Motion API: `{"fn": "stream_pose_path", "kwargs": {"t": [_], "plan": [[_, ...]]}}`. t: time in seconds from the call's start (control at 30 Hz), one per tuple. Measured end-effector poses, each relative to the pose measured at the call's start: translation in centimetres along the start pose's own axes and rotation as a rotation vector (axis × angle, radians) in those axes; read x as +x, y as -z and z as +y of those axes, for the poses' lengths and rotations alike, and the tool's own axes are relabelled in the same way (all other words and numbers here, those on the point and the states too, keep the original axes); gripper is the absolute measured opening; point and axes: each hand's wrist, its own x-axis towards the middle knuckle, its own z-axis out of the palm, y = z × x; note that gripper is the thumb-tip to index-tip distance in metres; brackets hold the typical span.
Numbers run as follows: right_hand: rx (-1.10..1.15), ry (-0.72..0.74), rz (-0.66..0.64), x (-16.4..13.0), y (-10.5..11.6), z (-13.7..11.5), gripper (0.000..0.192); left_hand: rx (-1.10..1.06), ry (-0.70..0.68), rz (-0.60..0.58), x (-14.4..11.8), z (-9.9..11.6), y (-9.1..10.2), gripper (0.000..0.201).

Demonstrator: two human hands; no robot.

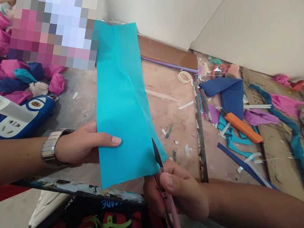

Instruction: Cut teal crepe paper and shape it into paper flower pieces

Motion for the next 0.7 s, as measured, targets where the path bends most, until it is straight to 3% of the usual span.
{"fn": "stream_pose_path", "kwargs": {"t": [0.13, 0.7], "plan": [[0.016, -0.016, 0.026, 0.08, 0.06, 0.25, 0.063, 0.023, -0.002, 0.006, -0.10, 0.15, -0.10, 0.050], [0.005, -0.002, 0.039, 0.24, -0.21, 0.02, 0.062, -0.046, 0.000, 0.007, 0.21, 0.11, 0.03, 0.052]]}}
